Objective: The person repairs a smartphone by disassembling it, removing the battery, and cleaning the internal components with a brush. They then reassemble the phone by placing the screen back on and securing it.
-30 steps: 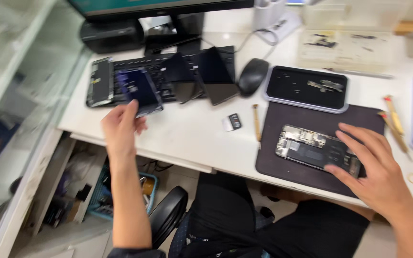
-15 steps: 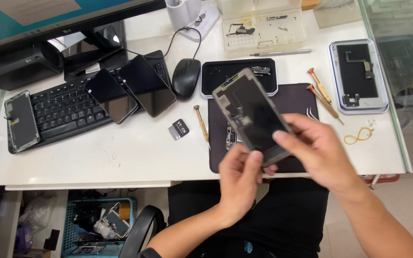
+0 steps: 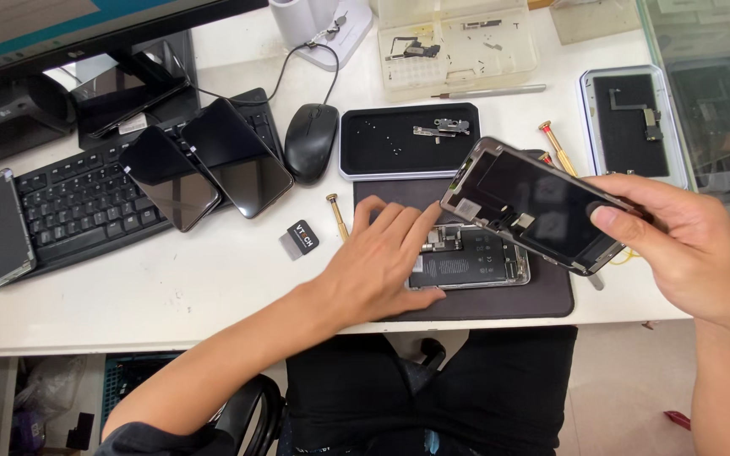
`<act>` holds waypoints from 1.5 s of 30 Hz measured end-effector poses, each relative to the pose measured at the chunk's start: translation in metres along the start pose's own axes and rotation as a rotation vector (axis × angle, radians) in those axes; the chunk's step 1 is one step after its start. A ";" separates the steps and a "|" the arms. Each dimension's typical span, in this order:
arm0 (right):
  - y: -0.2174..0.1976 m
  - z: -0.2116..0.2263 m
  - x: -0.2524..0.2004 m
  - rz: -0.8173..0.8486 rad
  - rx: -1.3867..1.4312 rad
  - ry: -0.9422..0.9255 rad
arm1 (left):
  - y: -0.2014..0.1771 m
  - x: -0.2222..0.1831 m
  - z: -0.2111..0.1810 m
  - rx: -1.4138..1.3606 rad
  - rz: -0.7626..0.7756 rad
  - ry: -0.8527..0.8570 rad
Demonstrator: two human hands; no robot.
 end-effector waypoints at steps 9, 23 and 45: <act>0.050 0.032 0.033 0.242 -0.371 -0.081 | -0.037 0.014 0.056 -0.575 0.056 0.025; 0.100 0.043 0.047 0.035 -0.461 -0.452 | -0.029 0.033 0.063 -0.570 0.224 -0.111; 0.125 0.002 0.019 0.214 -0.806 -0.804 | -0.005 0.022 0.062 -0.454 0.043 -0.048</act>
Point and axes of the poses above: each hand's wrist, its own x-axis towards the middle knuckle, its own y-axis out of the palm, z = x × y, the point moved 2 cm from there along x, towards the middle knuckle, and after that the axes turned 12 degrees about x, right-handed, at the moved point
